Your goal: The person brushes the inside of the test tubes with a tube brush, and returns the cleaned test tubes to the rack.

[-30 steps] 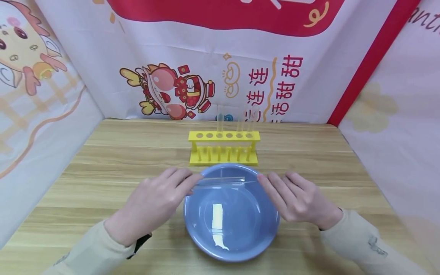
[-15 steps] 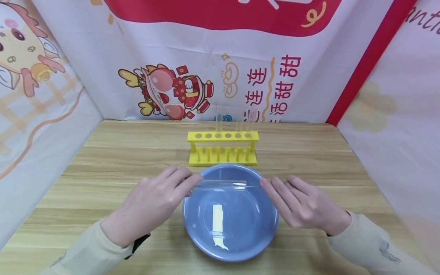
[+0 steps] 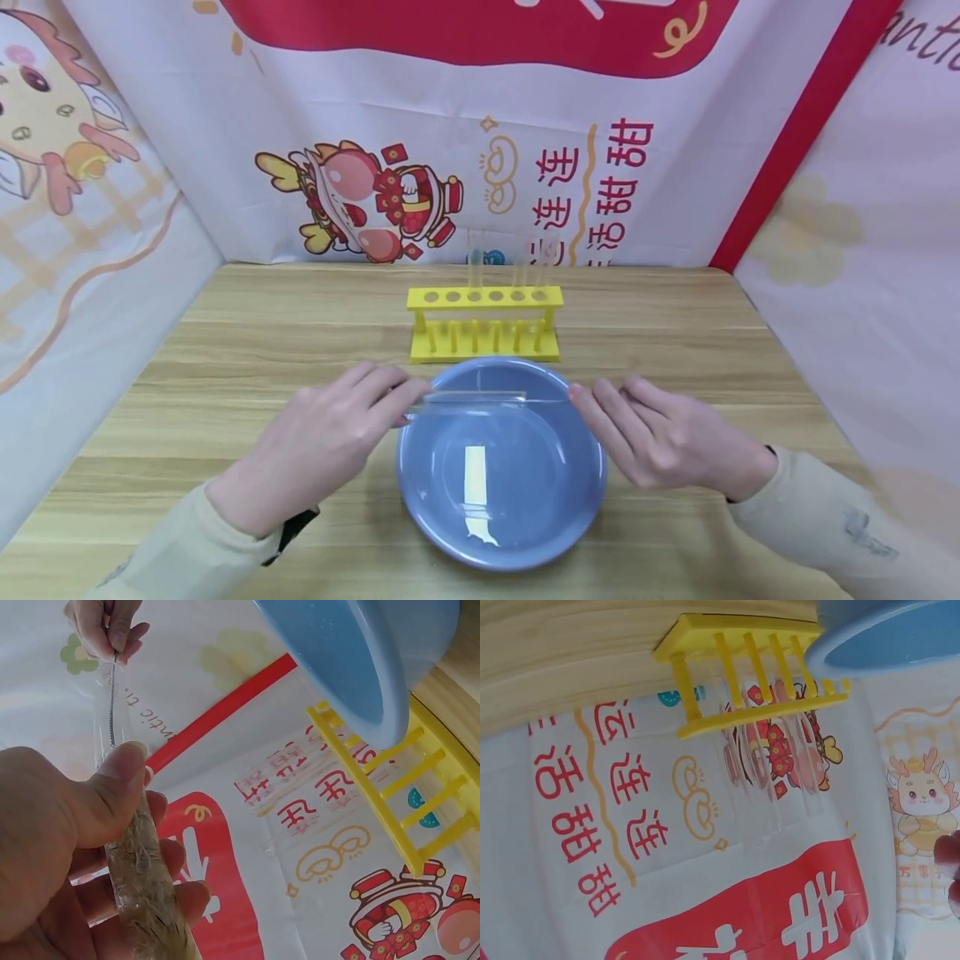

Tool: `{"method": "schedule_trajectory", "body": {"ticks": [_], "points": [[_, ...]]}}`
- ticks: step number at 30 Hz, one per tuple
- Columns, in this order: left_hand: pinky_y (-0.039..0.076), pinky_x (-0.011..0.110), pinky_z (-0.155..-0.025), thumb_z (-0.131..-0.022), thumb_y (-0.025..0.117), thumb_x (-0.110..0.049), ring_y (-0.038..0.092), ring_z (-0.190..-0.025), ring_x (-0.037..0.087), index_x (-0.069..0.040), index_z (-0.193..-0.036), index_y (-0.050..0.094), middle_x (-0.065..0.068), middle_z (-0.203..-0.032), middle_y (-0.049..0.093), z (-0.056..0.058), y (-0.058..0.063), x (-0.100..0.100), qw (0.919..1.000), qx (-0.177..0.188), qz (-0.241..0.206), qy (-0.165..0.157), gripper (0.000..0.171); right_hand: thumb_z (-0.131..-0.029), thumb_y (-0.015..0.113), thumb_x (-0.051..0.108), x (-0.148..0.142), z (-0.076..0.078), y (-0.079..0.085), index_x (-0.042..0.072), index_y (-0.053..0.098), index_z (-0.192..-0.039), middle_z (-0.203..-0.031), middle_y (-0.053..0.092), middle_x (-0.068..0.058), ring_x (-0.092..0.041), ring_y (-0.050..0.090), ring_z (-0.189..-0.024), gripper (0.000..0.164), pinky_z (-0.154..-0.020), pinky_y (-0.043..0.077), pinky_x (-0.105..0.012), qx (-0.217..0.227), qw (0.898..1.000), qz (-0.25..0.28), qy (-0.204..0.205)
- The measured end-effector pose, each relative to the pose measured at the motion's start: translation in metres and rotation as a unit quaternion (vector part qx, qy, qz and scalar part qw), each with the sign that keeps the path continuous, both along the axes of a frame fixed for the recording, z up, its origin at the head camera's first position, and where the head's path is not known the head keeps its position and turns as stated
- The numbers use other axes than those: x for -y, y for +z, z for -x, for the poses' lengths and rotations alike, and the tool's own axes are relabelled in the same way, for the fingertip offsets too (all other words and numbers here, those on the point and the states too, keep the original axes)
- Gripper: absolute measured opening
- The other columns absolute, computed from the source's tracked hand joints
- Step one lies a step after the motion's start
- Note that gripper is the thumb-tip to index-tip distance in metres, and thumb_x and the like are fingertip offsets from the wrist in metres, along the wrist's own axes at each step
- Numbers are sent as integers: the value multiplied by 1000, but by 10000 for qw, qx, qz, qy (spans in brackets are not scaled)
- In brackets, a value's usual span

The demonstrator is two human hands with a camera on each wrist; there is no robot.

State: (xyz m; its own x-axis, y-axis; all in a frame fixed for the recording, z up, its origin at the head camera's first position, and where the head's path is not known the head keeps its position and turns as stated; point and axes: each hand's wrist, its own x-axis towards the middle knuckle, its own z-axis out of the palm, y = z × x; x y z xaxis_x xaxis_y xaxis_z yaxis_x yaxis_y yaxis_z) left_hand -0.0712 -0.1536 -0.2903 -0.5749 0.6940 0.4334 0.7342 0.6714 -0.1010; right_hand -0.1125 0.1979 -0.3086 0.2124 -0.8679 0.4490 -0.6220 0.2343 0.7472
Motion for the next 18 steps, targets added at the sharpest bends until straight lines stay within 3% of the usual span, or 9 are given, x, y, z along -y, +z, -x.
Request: {"method": "schedule_trajectory", "body": {"ticks": [7,14,18], "points": [[56,31,-49,-81,79,1,65,-94,24,-9,-125,65,8,-105,66,6,0,5,9995,-254,-80,-163,47,-95,48,-12,-2,-2,9,-17,66,-105,-86,67,-28,-29,65,-62,22,-57,58,-38,363,9993,59,52],[59,34,-57,-76,84,-2,66,-92,26,-8,-125,65,10,-106,67,13,-3,13,9994,-319,-36,-95,52,-98,44,-8,-6,7,11,-15,65,-110,-85,69,-21,-25,64,-64,25,-59,56,-36,1335,9909,48,167],[59,33,-56,-74,85,-4,65,-93,27,-8,-125,65,10,-106,67,15,-4,17,9993,-372,16,-98,55,-104,38,-3,-11,10,12,-12,64,-114,-92,71,-17,-22,66,-68,30,-65,57,-34,1888,9819,-162,-11]]}}
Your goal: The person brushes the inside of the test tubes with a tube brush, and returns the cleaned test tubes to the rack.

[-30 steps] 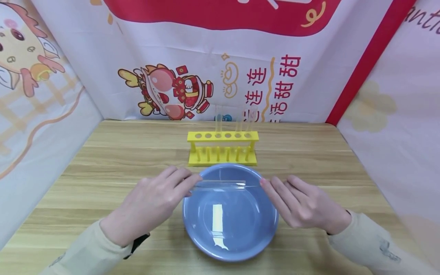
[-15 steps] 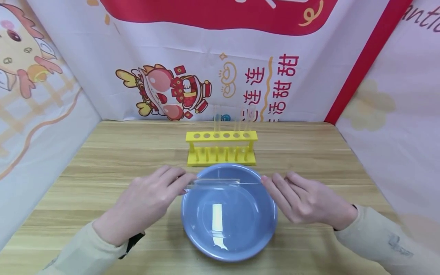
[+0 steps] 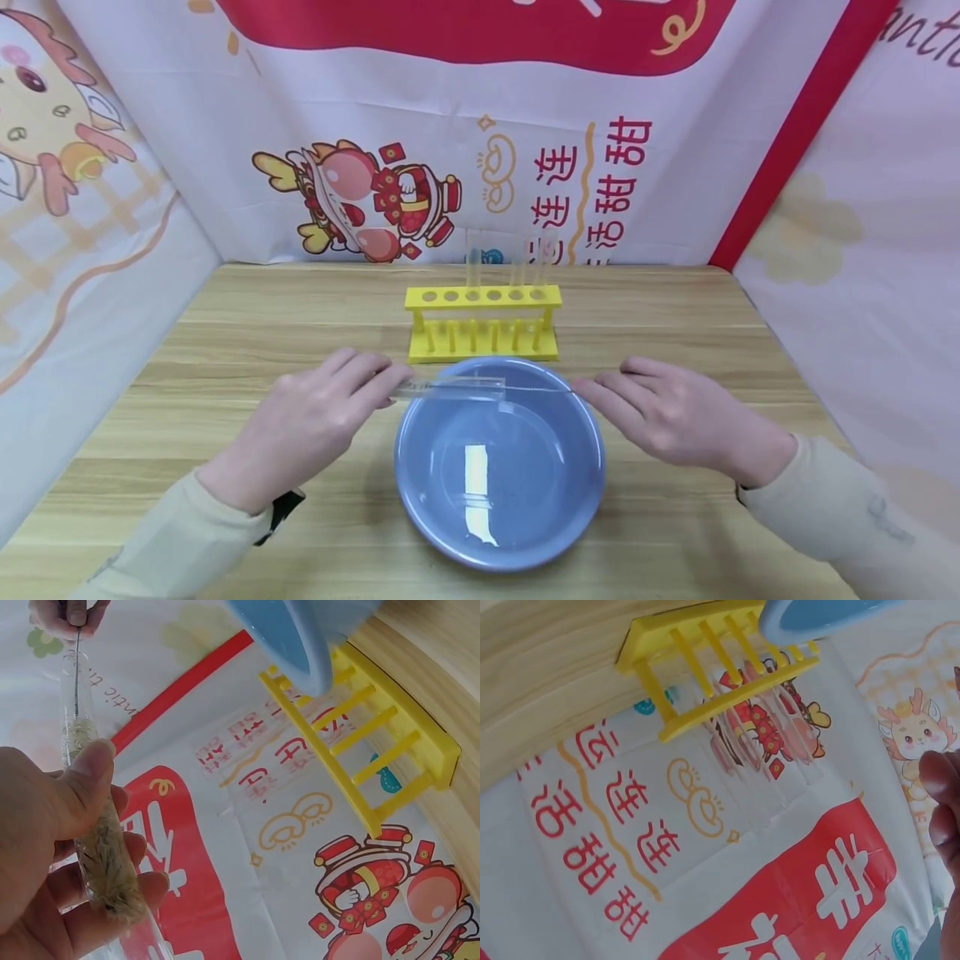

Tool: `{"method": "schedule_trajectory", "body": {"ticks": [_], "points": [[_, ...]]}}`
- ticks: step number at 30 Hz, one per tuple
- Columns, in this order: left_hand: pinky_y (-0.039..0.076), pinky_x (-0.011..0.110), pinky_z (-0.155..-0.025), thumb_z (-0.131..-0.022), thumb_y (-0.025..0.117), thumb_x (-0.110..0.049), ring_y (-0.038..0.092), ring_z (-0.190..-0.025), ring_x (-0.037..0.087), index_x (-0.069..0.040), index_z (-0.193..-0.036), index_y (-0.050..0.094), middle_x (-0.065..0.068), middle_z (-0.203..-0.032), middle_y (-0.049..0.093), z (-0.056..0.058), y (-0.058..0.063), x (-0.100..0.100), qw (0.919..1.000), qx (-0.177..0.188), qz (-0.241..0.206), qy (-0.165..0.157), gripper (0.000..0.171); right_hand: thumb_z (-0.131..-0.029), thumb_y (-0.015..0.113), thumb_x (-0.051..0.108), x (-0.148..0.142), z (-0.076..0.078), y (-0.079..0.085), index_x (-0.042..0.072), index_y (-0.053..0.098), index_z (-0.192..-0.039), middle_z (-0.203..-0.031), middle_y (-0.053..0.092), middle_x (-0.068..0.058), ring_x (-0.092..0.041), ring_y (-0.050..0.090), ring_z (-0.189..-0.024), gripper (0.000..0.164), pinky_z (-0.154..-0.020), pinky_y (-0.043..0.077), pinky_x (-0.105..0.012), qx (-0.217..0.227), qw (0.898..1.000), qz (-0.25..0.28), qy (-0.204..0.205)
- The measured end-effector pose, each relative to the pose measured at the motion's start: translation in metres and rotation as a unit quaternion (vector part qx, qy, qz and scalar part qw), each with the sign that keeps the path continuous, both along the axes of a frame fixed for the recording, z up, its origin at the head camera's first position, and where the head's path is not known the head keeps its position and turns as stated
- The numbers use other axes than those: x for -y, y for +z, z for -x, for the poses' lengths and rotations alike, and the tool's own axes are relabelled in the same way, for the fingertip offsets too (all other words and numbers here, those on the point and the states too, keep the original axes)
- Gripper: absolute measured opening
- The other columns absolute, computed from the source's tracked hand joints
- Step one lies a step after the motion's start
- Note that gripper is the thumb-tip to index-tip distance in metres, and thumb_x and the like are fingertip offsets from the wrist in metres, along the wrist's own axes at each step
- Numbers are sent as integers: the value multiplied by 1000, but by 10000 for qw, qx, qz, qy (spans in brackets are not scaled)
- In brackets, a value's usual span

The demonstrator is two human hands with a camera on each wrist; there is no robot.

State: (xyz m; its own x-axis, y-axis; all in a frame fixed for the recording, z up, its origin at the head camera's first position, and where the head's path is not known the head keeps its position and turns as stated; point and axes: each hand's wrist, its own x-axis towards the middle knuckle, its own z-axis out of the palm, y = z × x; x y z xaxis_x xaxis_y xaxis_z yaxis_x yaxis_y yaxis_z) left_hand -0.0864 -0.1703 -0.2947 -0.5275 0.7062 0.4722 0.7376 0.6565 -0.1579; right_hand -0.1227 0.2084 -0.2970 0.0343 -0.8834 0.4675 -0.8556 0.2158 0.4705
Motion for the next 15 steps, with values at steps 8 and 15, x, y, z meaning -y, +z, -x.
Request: {"method": "schedule_trajectory", "body": {"ticks": [8,15], "points": [[58,35,-55,-74,85,-6,65,-93,28,-7,-129,63,12,-106,67,5,-1,5,9998,-179,118,-10,59,-110,28,10,-3,-2,6,-5,65,-120,-97,73,-10,-17,63,-71,41,-66,55,-31,1029,9946,115,-60],[60,38,-61,-75,84,-5,65,-94,28,-6,-128,64,12,-107,66,8,-1,7,9998,-173,88,-50,57,-111,25,18,-9,-3,11,-3,66,-119,-102,73,-6,-13,67,-76,47,-69,59,-34,1506,9883,123,-208]]}}
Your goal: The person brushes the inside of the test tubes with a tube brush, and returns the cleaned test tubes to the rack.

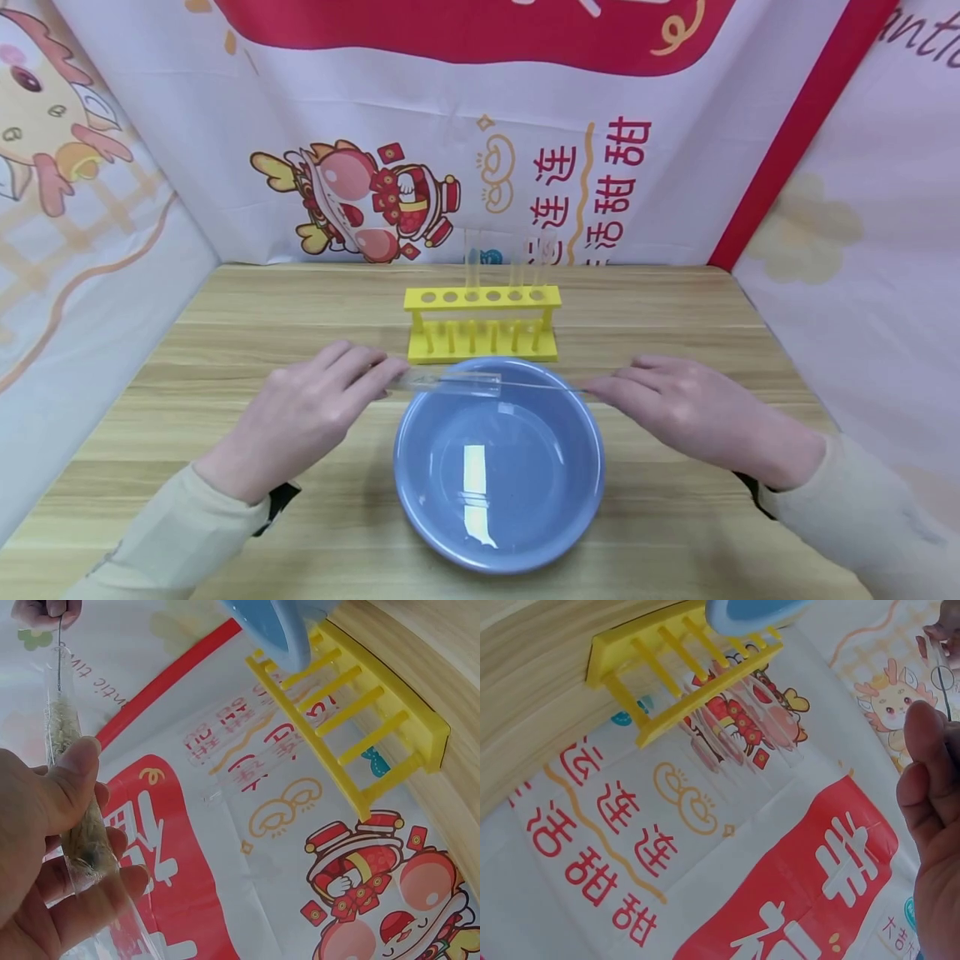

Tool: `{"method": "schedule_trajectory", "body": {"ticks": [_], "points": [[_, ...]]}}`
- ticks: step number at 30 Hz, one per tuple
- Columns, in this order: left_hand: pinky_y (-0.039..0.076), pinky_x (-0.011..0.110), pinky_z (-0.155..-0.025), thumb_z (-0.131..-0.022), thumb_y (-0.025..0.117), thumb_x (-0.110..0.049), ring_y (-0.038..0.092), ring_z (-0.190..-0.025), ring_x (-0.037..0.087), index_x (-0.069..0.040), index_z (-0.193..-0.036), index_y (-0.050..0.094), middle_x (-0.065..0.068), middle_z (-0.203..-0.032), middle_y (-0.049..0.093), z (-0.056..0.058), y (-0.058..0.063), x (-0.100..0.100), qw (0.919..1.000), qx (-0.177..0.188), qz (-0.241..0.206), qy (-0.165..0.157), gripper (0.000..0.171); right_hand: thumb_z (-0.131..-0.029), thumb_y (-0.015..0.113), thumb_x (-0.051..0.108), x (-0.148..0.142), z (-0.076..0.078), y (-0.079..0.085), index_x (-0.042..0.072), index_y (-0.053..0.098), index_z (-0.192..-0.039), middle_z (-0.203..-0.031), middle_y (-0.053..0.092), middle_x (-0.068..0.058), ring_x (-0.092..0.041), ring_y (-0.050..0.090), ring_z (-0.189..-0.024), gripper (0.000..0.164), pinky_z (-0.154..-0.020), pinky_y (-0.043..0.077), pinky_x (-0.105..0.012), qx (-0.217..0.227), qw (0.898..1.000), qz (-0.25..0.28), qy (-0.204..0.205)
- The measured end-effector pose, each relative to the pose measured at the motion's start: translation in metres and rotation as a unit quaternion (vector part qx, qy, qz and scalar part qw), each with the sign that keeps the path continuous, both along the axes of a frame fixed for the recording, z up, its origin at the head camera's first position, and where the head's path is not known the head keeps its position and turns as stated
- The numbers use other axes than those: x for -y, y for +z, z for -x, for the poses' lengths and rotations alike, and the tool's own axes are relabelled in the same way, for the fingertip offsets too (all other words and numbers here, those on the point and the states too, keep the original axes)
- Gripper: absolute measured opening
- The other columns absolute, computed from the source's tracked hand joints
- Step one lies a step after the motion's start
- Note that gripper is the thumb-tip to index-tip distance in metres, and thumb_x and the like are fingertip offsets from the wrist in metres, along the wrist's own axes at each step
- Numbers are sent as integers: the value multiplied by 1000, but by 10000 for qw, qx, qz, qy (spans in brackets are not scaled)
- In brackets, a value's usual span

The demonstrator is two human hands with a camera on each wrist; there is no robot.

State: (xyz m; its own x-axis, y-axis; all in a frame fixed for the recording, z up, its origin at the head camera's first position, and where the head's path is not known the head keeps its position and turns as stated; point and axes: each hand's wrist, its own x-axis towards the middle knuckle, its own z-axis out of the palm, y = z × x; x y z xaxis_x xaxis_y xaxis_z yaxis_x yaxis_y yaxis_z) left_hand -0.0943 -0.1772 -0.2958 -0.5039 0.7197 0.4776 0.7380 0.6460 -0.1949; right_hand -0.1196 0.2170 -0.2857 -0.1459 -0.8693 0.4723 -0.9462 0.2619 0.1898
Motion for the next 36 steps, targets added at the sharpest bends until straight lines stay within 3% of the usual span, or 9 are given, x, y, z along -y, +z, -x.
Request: {"method": "schedule_trajectory", "body": {"ticks": [5,12,15,22,25,28,33,36], "points": [[60,38,-61,-76,84,-7,65,-93,28,-6,-128,64,12,-106,66,1,0,1,10000,-2,36,19,55,-111,29,21,-5,0,1,0,69,-111,-96,73,0,-10,66,-75,45,-68,59,-31,229,9996,185,-17],[60,39,-62,-74,85,-7,64,-93,28,-7,-130,64,11,-107,66,0,0,2,10000,-18,45,-1,59,-107,41,33,-16,2,-3,6,69,-115,-97,71,3,-4,63,-74,40,-68,55,-16,1489,9873,549,59],[60,39,-62,-74,84,-8,64,-94,28,-8,-131,63,12,-107,66,0,0,3,10000,-29,62,-1,60,-106,45,31,-20,5,-5,6,70,-114,-94,70,6,3,57,-69,37,-63,51,-11,1803,9810,696,166],[60,40,-65,-80,81,-13,65,-94,29,-7,-131,62,13,-107,67,0,0,7,10000,-54,47,2,54,-103,53,26,-28,8,-11,3,70,-111,-82,65,8,7,49,-57,29,-52,43,-6,2422,9648,910,467],[60,41,-64,-95,66,-20,65,-93,29,-7,-130,63,13,-106,67,0,0,8,9999,-124,-8,-34,37,-103,54,24,-31,9,-13,4,70,-111,-79,63,11,8,48,-55,27,-51,43,-5,2622,9594,897,529],[60,41,-63,-103,50,-26,65,-93,29,-7,-128,64,13,-106,67,1,-1,9,9998,-189,-27,-44,35,-102,56,22,-33,10,-14,4,70,-112,-77,61,12,8,49,-55,25,-51,43,-6,2906,9511,874,571],[60,42,-66,-97,62,-22,65,-94,30,-7,-130,63,14,-107,66,0,-1,11,9998,-193,71,3,37,-97,63,8,-36,12,-14,5,70,-114,-71,58,12,8,51,-54,18,-51,44,-7,3367,9358,812,649],[60,43,-68,-95,63,-22,65,-94,30,-7,-131,62,14,-107,67,0,-2,13,9997,-204,104,20,39,-90,68,-5,-38,12,-14,5,70,-113,-69,58,11,8,52,-53,25,-52,46,-8,3523,9313,706,593]]}}
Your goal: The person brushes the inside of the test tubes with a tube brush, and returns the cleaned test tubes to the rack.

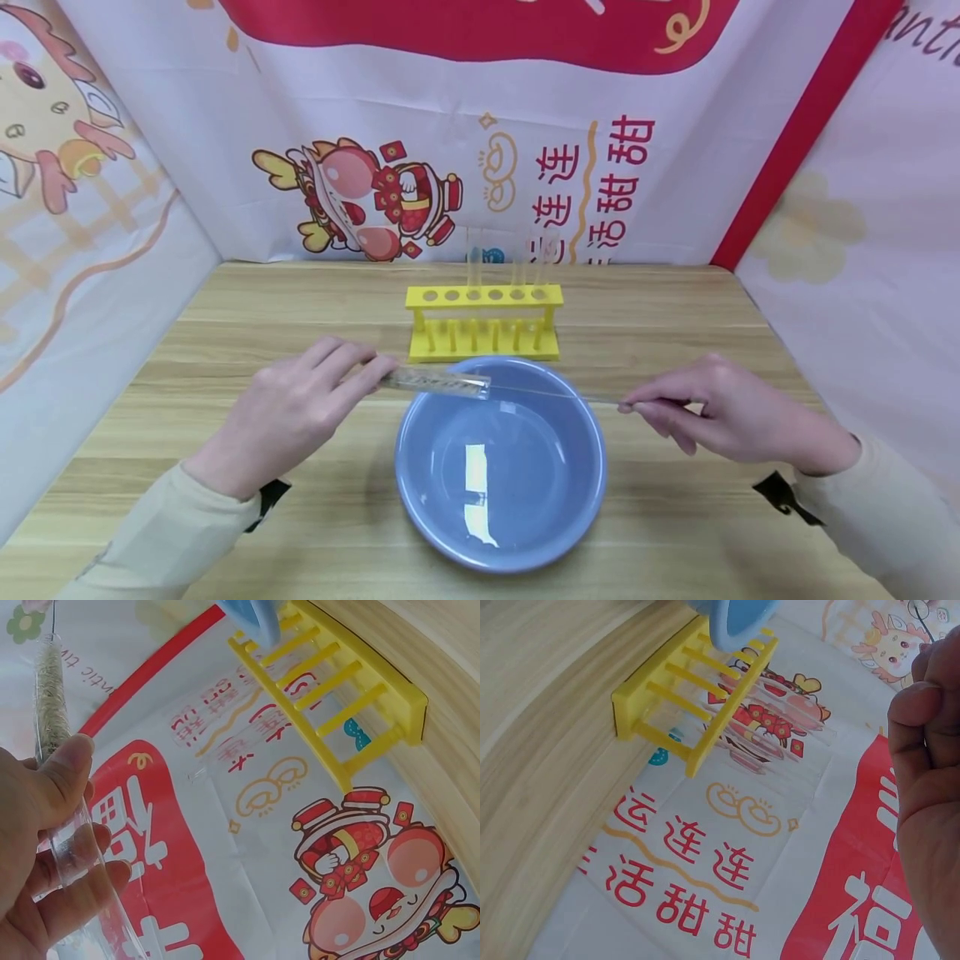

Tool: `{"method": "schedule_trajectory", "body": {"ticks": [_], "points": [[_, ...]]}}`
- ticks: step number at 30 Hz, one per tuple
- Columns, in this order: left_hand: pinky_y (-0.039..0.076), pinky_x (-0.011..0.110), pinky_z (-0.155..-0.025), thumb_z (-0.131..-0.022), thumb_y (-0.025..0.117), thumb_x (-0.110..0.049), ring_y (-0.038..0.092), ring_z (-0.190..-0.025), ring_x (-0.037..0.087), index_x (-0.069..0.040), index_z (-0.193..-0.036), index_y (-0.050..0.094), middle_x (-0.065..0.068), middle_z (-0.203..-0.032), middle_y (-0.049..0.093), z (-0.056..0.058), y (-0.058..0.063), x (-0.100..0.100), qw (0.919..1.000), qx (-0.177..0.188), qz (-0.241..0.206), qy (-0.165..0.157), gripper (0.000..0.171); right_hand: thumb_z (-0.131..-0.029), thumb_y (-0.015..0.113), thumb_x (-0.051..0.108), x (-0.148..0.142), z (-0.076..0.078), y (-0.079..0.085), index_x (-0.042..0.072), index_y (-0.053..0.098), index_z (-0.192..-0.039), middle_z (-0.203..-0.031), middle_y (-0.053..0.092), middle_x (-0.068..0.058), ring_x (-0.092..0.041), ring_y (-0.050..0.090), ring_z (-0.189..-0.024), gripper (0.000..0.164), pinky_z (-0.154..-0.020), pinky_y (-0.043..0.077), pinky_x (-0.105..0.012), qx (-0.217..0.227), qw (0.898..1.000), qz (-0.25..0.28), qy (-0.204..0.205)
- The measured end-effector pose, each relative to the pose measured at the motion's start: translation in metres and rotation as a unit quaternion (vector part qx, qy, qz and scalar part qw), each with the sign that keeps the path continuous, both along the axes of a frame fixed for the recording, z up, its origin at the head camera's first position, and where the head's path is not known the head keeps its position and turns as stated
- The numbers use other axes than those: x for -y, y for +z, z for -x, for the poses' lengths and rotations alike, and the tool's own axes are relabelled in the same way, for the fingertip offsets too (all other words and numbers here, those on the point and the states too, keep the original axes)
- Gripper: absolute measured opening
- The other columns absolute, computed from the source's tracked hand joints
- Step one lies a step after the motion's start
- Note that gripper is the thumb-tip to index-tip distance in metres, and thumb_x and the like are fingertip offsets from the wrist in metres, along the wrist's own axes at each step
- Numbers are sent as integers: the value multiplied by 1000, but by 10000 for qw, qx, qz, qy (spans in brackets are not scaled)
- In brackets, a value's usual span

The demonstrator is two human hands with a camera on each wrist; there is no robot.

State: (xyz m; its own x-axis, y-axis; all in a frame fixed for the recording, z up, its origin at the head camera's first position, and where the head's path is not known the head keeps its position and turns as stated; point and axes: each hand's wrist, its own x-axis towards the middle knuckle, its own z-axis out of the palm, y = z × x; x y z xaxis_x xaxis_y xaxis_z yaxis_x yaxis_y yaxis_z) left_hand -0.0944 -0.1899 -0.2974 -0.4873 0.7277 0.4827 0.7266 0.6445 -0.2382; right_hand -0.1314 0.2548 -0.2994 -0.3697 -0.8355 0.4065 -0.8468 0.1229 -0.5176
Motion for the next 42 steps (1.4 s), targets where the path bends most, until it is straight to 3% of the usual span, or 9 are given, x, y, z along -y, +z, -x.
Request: {"method": "schedule_trajectory", "body": {"ticks": [7,14,24,29,32,34,36,39,42], "points": [[60,44,-68,-104,46,-24,65,-93,31,-6,-130,63,14,-107,67,1,-1,3,9999,-111,-23,-49,36,-79,69,-18,-1,-4,3,8,71,-112,-69,56,14,8,52,-52,42,-52,47,-10,160,9994,-229,-198],[60,44,-69,-85,74,-12,66,-92,31,-6,-131,62,14,-106,67,2,0,5,10000,-86,-9,-46,48,-81,69,-17,-6,-5,3,9,71,-113,-69,56,14,8,52,-53,41,-51,45,-8,288,9991,-228,-196],[60,43,-66,-68,86,-2,66,-90,31,-6,-132,62,15,-105,67,1,0,6,9999,-128,80,-1,68,-80,69,-18,-12,-9,2,11,71,-115,-70,56,15,8,52,-53,45,-56,48,-11,363,9986,-276,-283],[60,44,-67,-84,76,-5,65,-91,32,-5,-132,61,15,-106,67,1,-2,7,9998,-169,84,-3,50,-88,68,-9,-12,-10,-3,9,71,-114,-71,58,14,5,53,-54,32,-54,46,-10,241,9986,-160,-437],[60,44,-66,-103,53,-11,65,-90,32,-4,-128,64,15,-104,67,2,-5,7,9994,-331,8,-37,29,-100,60,10,-7,-12,-9,6,71,-114,-75,58,13,4,53,-60,18,-56,46,-9,-745,9948,41,-694],[60,43,-63,-109,38,-15,65,-88,31,-3,-124,66,14,-101,68,3,-6,6,9990,-447,-72,-49,34,-105,51,23,0,-16,-12,5,71,-112,-79,62,10,0,57,-66,28,-61,49,-14,-1760,9792,120,-999],[59,42,-59,-111,29,-17,66,-85,31,-2,-120,68,14,-99,68,3,-8,5,9985,-531,-136,-69,43,-108,44,24,7,-21,-13,2,71,-109,-81,64,5,-6,59,-69,35,-65,52,-22,-2737,9538,99,-1232],[57,40,-52,-110,27,-17,66,-82,30,-2,-117,69,12,-96,68,3,-8,5,9984,-508,-215,-83,45,-107,39,10,14,-28,-12,-5,70,-108,-84,67,-7,-19,61,-69,34,-63,52,-36,-3923,9096,-31,-1367],[57,38,-50,-110,28,-17,66,-81,28,-3,-115,69,11,-97,68,2,-8,4,9988,-382,-288,-130,44,-101,41,-7,17,-31,-10,-12,66,-108,-81,64,-17,-27,58,-64,27,-55,51,-41,-4980,8578,52,-1273]]}}
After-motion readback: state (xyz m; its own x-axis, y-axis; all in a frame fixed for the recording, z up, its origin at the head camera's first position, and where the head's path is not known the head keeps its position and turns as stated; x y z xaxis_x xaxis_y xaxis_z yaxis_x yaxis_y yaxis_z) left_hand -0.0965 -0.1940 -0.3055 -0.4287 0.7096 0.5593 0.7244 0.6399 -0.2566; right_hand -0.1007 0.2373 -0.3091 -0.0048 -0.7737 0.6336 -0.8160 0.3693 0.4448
